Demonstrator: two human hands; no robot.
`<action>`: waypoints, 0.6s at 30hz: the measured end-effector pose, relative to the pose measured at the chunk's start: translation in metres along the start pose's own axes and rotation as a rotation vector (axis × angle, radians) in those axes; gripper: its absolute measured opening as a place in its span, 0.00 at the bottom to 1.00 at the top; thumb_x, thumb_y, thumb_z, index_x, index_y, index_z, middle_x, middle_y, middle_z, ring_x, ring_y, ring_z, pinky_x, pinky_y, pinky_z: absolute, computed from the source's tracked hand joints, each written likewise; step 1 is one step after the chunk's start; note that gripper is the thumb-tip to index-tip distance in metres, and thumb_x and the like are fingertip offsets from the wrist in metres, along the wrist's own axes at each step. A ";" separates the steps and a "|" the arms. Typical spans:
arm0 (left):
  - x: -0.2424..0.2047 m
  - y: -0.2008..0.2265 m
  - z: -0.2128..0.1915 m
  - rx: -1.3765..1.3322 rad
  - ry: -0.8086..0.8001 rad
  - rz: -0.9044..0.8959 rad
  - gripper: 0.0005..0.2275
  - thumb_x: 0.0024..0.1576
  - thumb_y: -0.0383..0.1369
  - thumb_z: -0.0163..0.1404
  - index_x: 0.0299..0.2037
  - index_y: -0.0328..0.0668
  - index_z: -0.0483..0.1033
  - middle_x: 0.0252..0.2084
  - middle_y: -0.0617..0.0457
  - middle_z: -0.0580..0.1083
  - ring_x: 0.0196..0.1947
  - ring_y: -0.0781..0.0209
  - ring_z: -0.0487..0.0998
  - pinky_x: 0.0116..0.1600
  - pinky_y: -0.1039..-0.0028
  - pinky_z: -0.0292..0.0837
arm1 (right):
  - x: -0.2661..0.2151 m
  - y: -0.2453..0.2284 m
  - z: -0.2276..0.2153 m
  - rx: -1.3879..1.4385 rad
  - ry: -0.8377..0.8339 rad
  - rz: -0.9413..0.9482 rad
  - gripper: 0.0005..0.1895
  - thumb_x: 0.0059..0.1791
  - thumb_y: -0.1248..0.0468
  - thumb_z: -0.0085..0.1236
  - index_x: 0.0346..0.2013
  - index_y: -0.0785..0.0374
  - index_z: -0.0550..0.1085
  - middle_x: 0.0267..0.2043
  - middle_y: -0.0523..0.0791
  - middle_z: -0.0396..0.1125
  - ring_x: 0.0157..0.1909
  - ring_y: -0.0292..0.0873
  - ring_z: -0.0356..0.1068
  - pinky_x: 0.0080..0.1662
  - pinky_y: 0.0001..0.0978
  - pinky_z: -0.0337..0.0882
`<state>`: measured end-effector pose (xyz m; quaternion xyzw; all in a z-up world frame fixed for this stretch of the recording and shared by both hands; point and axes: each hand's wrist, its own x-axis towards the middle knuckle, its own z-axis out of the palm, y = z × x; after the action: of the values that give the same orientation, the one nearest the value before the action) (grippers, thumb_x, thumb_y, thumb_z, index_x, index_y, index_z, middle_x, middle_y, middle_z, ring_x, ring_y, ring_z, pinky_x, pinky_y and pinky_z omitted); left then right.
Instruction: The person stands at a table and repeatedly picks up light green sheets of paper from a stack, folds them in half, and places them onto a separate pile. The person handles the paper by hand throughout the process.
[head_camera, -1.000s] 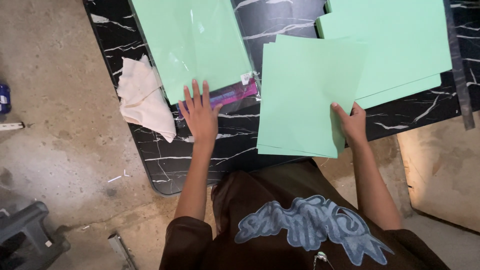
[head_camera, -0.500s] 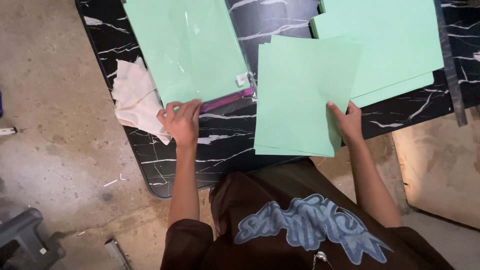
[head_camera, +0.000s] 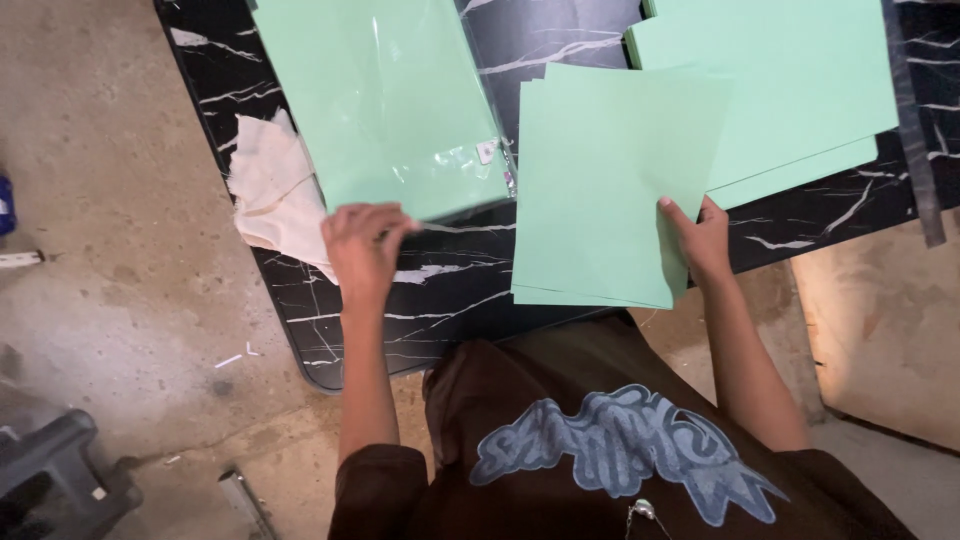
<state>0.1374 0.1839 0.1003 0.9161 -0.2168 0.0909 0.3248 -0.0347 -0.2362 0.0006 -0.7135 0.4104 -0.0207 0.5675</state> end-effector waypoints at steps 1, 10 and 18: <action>-0.001 0.014 -0.007 0.001 -0.004 0.007 0.04 0.52 0.34 0.65 0.34 0.50 0.85 0.42 0.58 0.82 0.46 0.57 0.74 0.57 0.66 0.59 | 0.002 0.003 0.000 0.006 0.004 0.002 0.17 0.53 0.56 0.62 0.47 0.67 0.76 0.39 0.48 0.74 0.37 0.39 0.72 0.40 0.35 0.74; -0.002 0.158 -0.086 -0.353 -0.794 -0.202 0.04 0.53 0.35 0.58 0.32 0.46 0.83 0.31 0.54 0.82 0.29 0.61 0.83 0.38 0.68 0.75 | 0.007 0.017 -0.003 0.048 -0.026 -0.043 0.18 0.53 0.56 0.62 0.49 0.68 0.76 0.42 0.49 0.74 0.38 0.40 0.73 0.41 0.35 0.74; 0.044 0.209 -0.072 -0.694 -0.182 -0.283 0.06 0.60 0.29 0.57 0.44 0.40 0.76 0.38 0.56 0.79 0.36 0.60 0.82 0.43 0.70 0.76 | 0.007 0.009 -0.001 -0.037 0.032 0.100 0.17 0.51 0.57 0.60 0.50 0.65 0.76 0.41 0.47 0.74 0.38 0.41 0.75 0.39 0.38 0.77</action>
<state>0.0793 0.0694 0.2860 0.7770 -0.1341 -0.1152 0.6042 -0.0354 -0.2416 -0.0096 -0.7020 0.4550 0.0039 0.5479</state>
